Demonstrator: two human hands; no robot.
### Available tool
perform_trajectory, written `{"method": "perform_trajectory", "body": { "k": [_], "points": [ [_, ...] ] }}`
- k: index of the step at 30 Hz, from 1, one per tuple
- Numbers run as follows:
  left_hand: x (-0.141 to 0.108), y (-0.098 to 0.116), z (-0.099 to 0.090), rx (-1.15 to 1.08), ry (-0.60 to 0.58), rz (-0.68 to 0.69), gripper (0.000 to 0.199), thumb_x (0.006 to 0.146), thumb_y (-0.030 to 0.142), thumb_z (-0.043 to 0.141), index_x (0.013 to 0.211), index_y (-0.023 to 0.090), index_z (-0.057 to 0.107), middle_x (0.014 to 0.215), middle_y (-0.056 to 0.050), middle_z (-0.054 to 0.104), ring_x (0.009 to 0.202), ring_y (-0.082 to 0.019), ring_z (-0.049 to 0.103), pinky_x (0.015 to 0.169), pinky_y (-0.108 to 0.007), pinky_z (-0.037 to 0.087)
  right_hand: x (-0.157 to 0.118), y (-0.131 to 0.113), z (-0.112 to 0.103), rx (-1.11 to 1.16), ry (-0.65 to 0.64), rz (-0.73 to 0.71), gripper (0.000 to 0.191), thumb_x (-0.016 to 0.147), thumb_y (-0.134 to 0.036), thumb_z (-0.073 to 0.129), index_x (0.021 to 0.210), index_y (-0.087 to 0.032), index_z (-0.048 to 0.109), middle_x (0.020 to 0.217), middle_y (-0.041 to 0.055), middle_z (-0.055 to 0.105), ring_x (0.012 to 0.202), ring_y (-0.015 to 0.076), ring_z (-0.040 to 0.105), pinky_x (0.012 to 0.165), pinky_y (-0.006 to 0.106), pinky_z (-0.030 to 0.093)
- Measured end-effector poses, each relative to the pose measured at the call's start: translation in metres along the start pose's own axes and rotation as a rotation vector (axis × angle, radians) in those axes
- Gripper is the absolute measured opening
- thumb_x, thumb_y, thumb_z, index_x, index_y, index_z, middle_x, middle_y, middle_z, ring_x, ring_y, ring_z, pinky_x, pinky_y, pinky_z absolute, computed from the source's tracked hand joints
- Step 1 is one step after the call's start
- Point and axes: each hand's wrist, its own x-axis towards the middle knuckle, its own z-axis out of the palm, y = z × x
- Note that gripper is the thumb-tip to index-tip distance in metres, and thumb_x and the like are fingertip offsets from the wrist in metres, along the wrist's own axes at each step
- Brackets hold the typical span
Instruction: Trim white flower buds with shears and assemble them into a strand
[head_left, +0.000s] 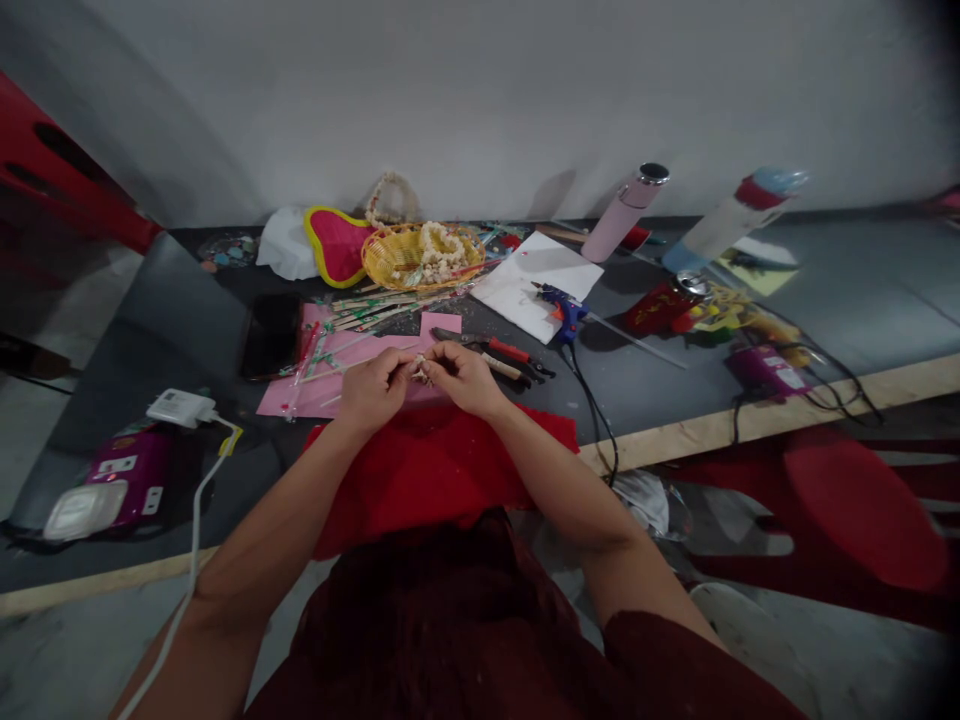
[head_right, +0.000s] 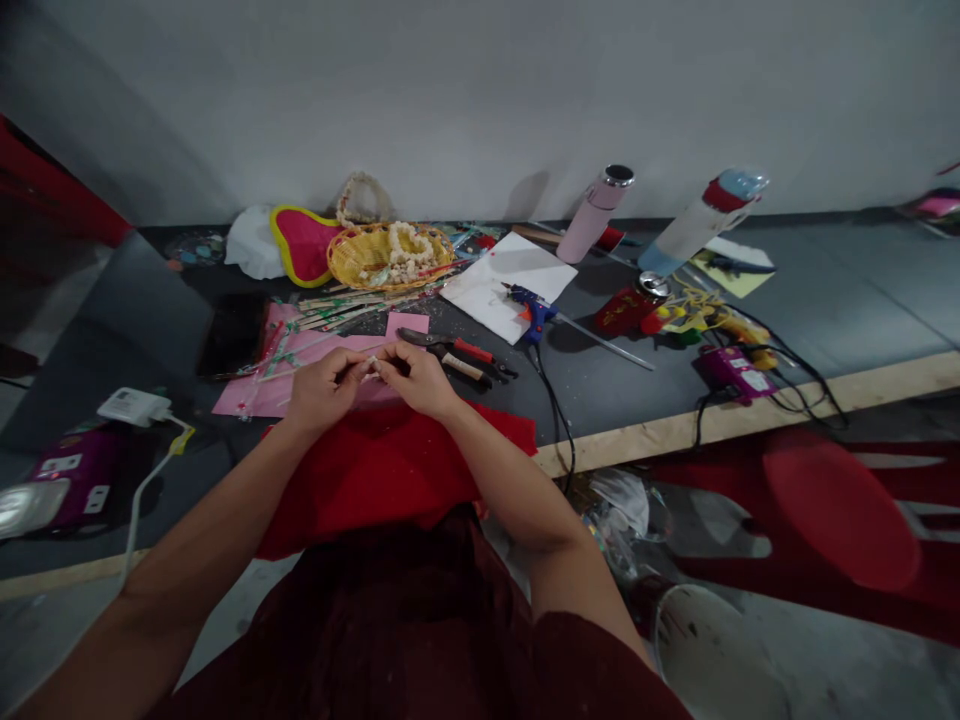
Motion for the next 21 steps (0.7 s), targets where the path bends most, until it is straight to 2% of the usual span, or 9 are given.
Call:
{"method": "perform_trajectory", "body": {
  "k": [14, 21],
  "points": [
    [0.0001, 0.0022, -0.0024, 0.037, 0.006, 0.026, 0.027, 0.09, 0.039, 0.048, 0.099, 0.022, 0.067, 0.085, -0.003, 0.073, 0.067, -0.014, 0.064, 0.061, -0.024, 0.043, -0.0002, -0.0011, -0.0003, -0.005, 0.008, -0.02, 0.019, 0.086, -0.037, 0.055, 0.085, -0.018, 0.059, 0.077, 0.0002, 0.062, 0.069, 0.0114, 0.057, 0.067, 0.025, 0.047],
    [0.0018, 0.0012, -0.0028, 0.092, -0.012, 0.037, 0.028, 0.09, 0.038, 0.047, 0.1, 0.022, 0.068, 0.09, -0.003, 0.074, 0.071, -0.015, 0.065, 0.063, -0.024, 0.044, -0.0008, -0.0002, -0.0009, -0.045, 0.011, -0.017, 0.021, 0.086, -0.039, 0.055, 0.086, -0.018, 0.058, 0.078, 0.0002, 0.062, 0.069, 0.0113, 0.055, 0.067, 0.025, 0.046]
  ]
}}
